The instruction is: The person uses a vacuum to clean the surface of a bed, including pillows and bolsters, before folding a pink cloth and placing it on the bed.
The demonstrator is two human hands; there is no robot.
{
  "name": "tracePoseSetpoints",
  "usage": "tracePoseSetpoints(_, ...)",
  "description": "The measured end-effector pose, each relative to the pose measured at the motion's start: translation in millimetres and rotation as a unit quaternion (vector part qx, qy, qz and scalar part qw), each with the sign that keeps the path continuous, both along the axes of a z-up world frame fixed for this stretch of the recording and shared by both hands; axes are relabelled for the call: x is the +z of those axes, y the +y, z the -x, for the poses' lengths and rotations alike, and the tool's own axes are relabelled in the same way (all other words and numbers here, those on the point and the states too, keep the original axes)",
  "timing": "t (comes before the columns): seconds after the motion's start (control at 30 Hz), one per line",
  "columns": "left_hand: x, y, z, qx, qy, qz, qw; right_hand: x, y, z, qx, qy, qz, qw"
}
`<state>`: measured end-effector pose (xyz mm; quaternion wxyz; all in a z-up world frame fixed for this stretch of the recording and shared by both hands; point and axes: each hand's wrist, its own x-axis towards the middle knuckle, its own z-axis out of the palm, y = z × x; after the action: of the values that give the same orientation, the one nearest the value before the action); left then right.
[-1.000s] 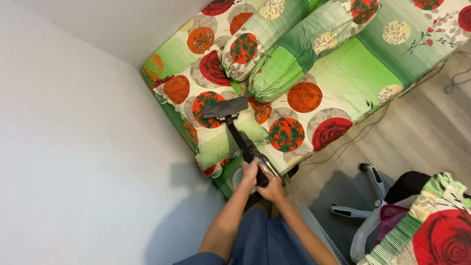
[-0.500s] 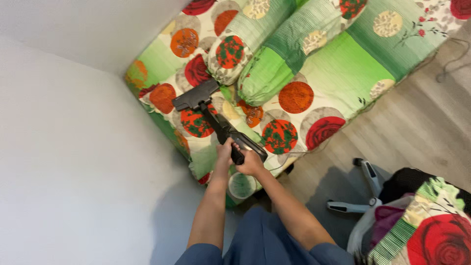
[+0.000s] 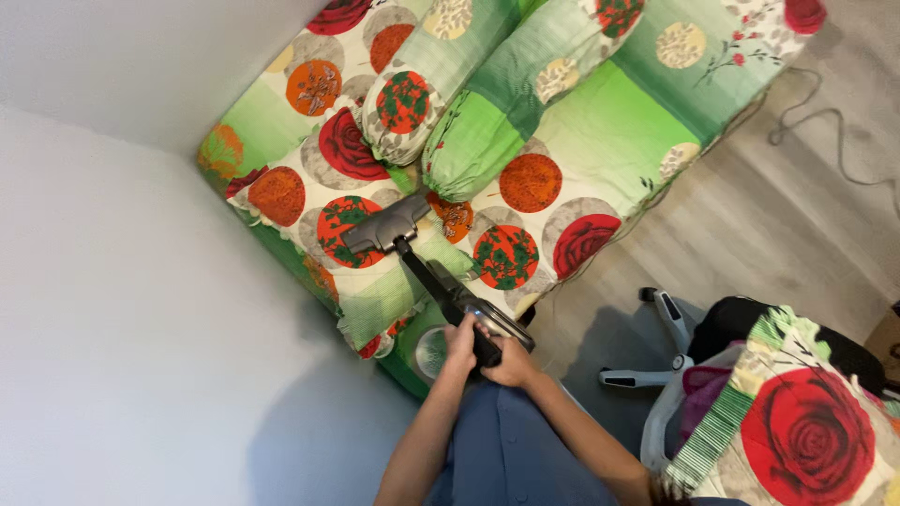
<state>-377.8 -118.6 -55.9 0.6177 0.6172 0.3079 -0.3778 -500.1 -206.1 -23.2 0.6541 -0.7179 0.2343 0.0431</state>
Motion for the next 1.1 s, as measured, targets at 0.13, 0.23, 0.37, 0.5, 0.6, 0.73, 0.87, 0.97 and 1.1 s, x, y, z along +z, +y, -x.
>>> tracePoseSetpoints(0.13,5,-6,28,0.003,0.018,0.020,1.000,3,1,34,-0.006,0.046,-0.036,0.998)
tracePoseSetpoints(0.23,8,-12,45,-0.004,0.016,0.047,0.999,10,-5,53,-0.037,-0.039,0.002,0.999)
tracePoseSetpoints(0.37,14,-17,61,-0.034,0.031,0.053,0.998,36,-14,71,-0.029,-0.049,0.068,0.996)
tracePoseSetpoints(0.5,20,-38,64,-0.060,0.029,0.043,0.997,80,-35,78,-0.010,0.038,-0.066,0.997)
tracePoseSetpoints(0.6,31,-56,63,-0.066,0.039,0.052,0.996,110,-52,80,-0.063,0.032,-0.201,0.977)
tracePoseSetpoints(0.73,41,-81,57,-0.071,0.047,0.037,0.996,134,-76,70,-0.046,0.025,-0.156,0.986)
tracePoseSetpoints(0.87,38,-112,52,-0.033,0.046,0.076,0.995,129,-120,61,-0.001,0.042,-0.106,0.993)
tracePoseSetpoints(0.97,32,-146,49,0.018,0.044,0.075,0.996,96,-162,59,0.019,0.032,-0.143,0.989)
tracePoseSetpoints(1.1,25,-215,45,0.091,0.030,0.034,0.995,55,-239,50,0.091,-0.035,-0.156,0.983)
